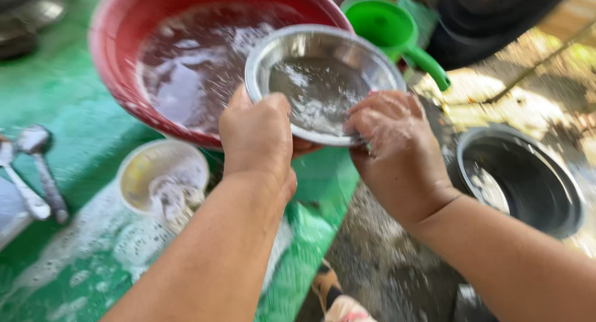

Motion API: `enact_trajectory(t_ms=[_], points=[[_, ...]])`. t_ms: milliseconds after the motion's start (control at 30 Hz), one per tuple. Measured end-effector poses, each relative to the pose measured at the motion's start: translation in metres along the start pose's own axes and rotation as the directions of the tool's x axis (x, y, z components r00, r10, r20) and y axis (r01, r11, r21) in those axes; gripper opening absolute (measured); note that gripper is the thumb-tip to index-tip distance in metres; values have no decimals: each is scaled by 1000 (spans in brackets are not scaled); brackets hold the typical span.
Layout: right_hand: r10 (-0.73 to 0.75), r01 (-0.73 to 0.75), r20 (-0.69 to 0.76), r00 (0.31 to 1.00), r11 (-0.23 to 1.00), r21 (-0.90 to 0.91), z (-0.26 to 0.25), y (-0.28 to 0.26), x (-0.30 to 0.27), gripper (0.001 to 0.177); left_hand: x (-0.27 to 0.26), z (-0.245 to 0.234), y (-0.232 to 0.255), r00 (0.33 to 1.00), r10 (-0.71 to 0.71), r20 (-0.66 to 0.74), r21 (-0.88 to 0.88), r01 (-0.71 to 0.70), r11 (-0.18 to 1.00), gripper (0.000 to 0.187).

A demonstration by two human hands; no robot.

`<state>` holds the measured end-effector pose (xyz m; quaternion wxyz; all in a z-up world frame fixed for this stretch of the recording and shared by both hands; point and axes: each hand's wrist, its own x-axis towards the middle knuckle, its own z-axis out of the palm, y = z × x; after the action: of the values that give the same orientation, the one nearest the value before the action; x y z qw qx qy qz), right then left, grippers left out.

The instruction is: The person washes a cup, three spoons, and a metal bowl using a cloth and a scrubber in a tub of soapy water.

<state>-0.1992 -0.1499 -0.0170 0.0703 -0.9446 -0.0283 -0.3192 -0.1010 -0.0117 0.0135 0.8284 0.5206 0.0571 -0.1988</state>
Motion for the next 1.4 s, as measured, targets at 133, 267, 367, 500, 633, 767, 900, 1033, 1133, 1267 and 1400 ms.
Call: enact_trajectory(t_ms=[133, 267, 367, 500, 633, 767, 900, 1033, 1133, 1267, 1400], points=[[90, -90, -37, 995, 996, 1, -35, -8, -60, 29, -33, 13, -29, 983, -45, 180, -16, 48, 999, 40], [169, -172, -55, 984, 983, -66, -67, -13, -121, 29, -68, 28, -83, 960, -160, 228, 49, 153, 987, 39], [225, -223, 5, 974, 970, -92, -85, -7, -170, 34, -93, 29, -137, 928, -291, 231, 79, 281, 957, 34], [317, -309, 163, 934, 948, -74, -100, 9, -235, 33, -120, 28, -200, 820, -567, 72, 191, 547, 815, 32], [300, -304, 310, 902, 952, -35, -98, 45, -269, 26, -111, 34, -255, 644, -764, -41, 89, 764, 639, 30], [246, -202, 367, 897, 967, -154, -92, 111, -234, 8, -55, 85, -266, 653, -753, 80, 124, 744, 657, 28], [380, -393, 234, 895, 919, 11, -94, 166, -174, 12, -4, 143, -238, 715, -686, 136, 88, 681, 727, 26], [483, -498, 235, 843, 867, 6, -107, 171, -141, 17, -13, 165, -219, 727, -686, 10, 151, 677, 720, 12], [558, -548, 297, 775, 827, -124, -101, 162, -137, 21, -22, 157, -214, 682, -723, 109, 254, 684, 684, 19], [366, -344, 175, 914, 928, -147, -90, 143, -124, 16, -19, 169, -174, 787, -583, 201, 148, 564, 813, 39], [236, -228, 96, 967, 969, -93, -76, 123, -85, 13, -20, 166, -111, 951, -287, 117, 256, 250, 934, 46]])
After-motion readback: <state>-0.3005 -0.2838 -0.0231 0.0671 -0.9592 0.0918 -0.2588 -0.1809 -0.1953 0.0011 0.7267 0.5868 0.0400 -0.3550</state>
